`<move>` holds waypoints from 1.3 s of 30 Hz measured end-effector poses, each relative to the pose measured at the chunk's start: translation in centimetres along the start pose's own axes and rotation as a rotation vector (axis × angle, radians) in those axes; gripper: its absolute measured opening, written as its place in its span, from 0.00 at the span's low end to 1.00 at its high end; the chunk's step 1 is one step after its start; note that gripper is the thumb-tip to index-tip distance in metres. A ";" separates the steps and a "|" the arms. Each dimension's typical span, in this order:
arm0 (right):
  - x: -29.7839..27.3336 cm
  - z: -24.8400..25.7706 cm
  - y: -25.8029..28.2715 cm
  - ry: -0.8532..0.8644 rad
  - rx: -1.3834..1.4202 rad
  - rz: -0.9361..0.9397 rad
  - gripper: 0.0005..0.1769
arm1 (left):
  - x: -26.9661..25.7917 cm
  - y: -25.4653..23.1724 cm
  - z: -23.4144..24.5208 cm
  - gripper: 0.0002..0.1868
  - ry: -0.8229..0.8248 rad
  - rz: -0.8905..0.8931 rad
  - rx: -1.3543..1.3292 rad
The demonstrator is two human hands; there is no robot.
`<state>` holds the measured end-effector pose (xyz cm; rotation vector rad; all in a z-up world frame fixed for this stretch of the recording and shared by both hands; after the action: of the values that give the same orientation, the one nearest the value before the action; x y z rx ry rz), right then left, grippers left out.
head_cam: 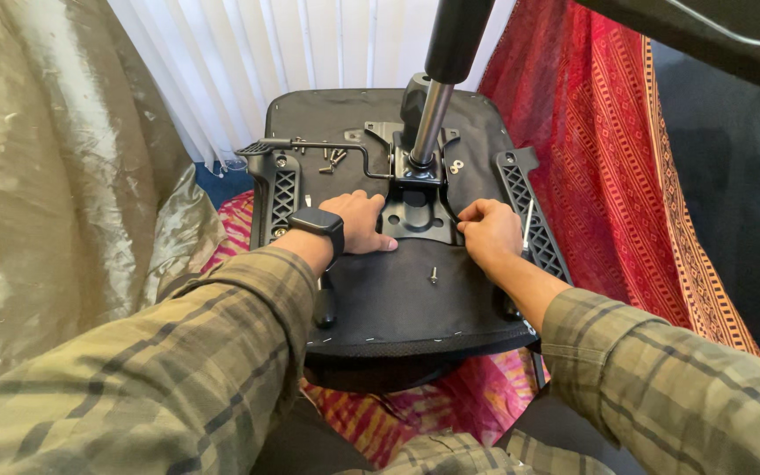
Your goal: The person assembles an office chair by attaching the base to the seat using a screwdriver and Allen key. They insert and tighten multiple screws into the metal bracket on the underside of the seat.
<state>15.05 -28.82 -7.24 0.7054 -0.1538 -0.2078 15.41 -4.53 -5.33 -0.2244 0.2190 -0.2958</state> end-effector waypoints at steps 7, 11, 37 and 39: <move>-0.8 0.4 0.4 -0.018 0.027 0.035 0.06 | 0.3 0.3 -0.4 0.38 -0.037 -0.020 -0.009; -1.0 0.4 0.3 -0.004 0.045 0.039 0.07 | -0.2 0.3 -0.1 0.36 -0.063 -0.029 -0.031; 2.1 -0.7 0.6 0.182 -0.100 0.192 0.12 | -1.5 -0.7 1.8 0.37 0.015 0.044 -0.062; 2.8 -0.7 2.2 0.163 -0.012 0.210 0.19 | -1.4 -0.1 1.3 0.37 -0.018 0.058 -0.113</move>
<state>18.24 -27.47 -6.12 0.6864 -0.0700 0.0502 14.41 -3.99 -3.83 -0.3315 0.2241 -0.2237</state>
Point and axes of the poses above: each hand's wrist, its own x-axis towards the middle knuckle, its own z-axis out of the back of the hand, y = z × x, the point moved 3 cm from there along x, towards the middle knuckle, and after that the axes turned 2 degrees about -y, right-handed, at the moved point
